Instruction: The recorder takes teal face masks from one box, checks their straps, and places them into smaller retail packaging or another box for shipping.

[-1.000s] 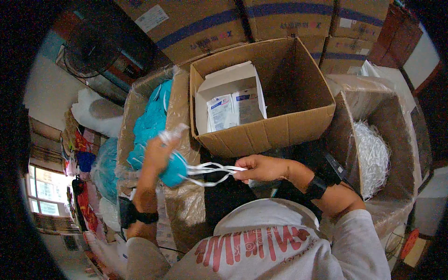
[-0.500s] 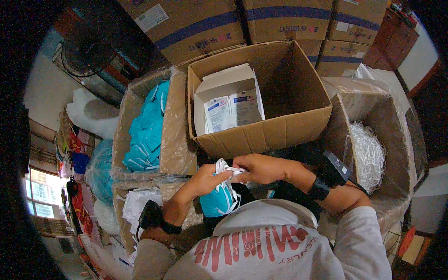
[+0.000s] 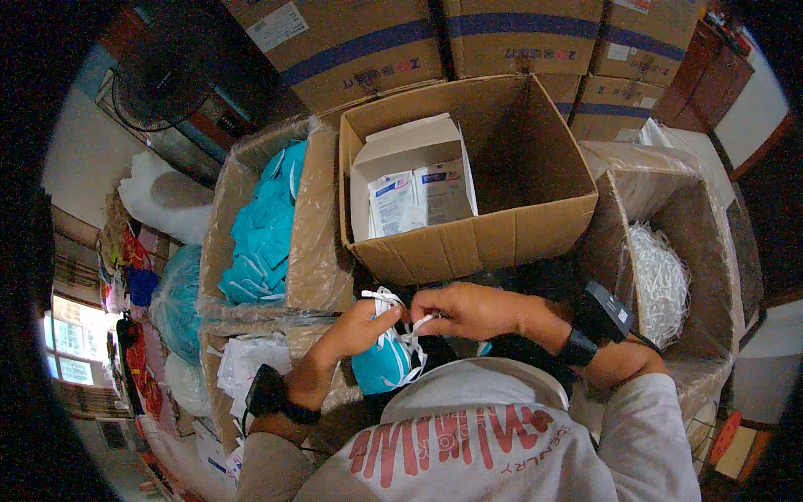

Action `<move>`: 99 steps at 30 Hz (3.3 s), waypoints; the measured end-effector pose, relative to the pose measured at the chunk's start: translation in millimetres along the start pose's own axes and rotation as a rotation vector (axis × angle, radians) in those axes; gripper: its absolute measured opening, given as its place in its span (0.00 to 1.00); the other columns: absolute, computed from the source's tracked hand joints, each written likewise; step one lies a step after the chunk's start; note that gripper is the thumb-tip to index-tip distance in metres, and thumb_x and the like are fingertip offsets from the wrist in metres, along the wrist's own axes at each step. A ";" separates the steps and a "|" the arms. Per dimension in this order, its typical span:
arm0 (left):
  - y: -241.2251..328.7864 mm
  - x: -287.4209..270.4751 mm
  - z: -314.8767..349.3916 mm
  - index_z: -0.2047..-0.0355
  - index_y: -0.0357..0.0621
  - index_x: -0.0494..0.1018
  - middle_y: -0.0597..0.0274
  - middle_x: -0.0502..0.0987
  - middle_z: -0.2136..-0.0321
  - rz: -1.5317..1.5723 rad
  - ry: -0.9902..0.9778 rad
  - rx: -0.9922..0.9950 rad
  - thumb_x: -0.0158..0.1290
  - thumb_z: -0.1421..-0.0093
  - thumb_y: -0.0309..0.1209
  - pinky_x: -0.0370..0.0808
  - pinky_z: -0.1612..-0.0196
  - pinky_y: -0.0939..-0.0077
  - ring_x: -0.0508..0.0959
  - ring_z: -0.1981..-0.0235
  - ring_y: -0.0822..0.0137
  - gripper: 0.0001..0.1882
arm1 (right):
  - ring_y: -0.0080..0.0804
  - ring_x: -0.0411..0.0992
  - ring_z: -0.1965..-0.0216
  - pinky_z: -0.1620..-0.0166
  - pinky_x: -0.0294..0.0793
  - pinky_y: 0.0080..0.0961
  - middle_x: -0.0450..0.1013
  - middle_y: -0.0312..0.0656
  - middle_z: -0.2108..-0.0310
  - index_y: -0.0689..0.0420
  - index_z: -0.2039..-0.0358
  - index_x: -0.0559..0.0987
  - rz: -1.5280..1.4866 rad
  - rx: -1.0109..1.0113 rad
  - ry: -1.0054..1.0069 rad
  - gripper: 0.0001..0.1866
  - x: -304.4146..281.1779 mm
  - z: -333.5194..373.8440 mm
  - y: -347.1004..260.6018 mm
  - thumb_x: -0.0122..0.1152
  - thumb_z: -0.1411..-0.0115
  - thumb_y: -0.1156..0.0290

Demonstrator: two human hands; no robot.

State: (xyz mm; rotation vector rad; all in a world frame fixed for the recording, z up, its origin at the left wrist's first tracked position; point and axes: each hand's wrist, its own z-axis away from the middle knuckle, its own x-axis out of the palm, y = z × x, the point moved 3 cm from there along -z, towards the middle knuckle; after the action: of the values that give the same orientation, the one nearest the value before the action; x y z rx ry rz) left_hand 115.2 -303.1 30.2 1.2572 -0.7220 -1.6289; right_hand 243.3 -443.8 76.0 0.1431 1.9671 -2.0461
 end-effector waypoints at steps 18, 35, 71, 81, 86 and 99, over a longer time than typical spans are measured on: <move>31.2 2.8 7.0 0.72 0.46 0.73 0.52 0.74 0.76 -0.392 0.042 0.112 0.47 0.47 0.41 0.69 0.70 0.60 0.74 0.73 0.50 0.12 | 0.21 0.64 0.72 0.69 0.65 0.19 0.66 0.37 0.76 0.58 0.47 0.59 -0.276 0.084 0.183 0.28 8.9 -13.7 36.8 0.56 0.44 0.64; 31.8 -7.4 6.3 0.73 0.45 0.73 0.52 0.74 0.76 -0.423 -0.052 0.073 0.47 0.48 0.44 0.69 0.69 0.60 0.74 0.72 0.50 0.15 | 0.14 0.61 0.69 0.64 0.62 0.14 0.66 0.28 0.72 0.57 0.61 0.70 -0.539 0.087 0.220 0.14 23.8 -24.8 62.3 0.49 0.40 0.61; -76.7 18.0 12.3 0.64 0.47 0.73 0.54 0.74 0.65 -0.545 0.140 -0.149 0.49 0.48 0.46 0.69 0.62 0.61 0.73 0.62 0.53 0.18 | 0.47 0.70 0.67 0.63 0.68 0.38 0.71 0.50 0.67 0.56 0.63 0.71 0.414 0.187 0.019 0.12 92.6 -49.2 174.3 0.45 0.43 0.64; -16.9 20.0 -23.5 0.44 0.47 0.56 0.52 0.74 0.64 -0.128 0.033 -0.115 0.49 0.45 0.36 0.69 0.59 0.70 0.75 0.65 0.61 0.28 | 0.38 0.69 0.69 0.62 0.68 0.32 0.71 0.48 0.69 0.59 0.64 0.69 -0.117 0.137 -0.058 0.11 14.0 -37.8 90.4 0.42 0.39 0.66; -6.7 24.7 -24.8 0.63 0.45 0.72 0.50 0.75 0.73 -0.192 -0.001 -0.167 0.46 0.44 0.41 0.69 0.67 0.65 0.75 0.70 0.56 0.15 | 0.46 0.68 0.66 0.62 0.66 0.35 0.69 0.52 0.69 0.62 0.65 0.70 0.216 0.150 -0.128 0.12 -2.1 -19.8 63.2 0.43 0.40 0.67; 11.6 20.8 12.3 0.76 0.38 0.72 0.65 0.68 0.86 -0.237 -0.277 -0.266 0.44 0.41 0.47 0.65 0.76 0.74 0.67 0.81 0.75 0.23 | 0.56 0.69 0.67 0.66 0.68 0.42 0.70 0.56 0.71 0.61 0.63 0.70 0.188 0.027 -0.092 0.15 35.6 7.2 1.9 0.44 0.40 0.62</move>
State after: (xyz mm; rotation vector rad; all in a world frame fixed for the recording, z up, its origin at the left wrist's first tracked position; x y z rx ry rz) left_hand 106.2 -327.8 35.5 0.9640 -0.5121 -2.0458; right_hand 211.0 -456.1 64.9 0.2272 1.7993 -1.9250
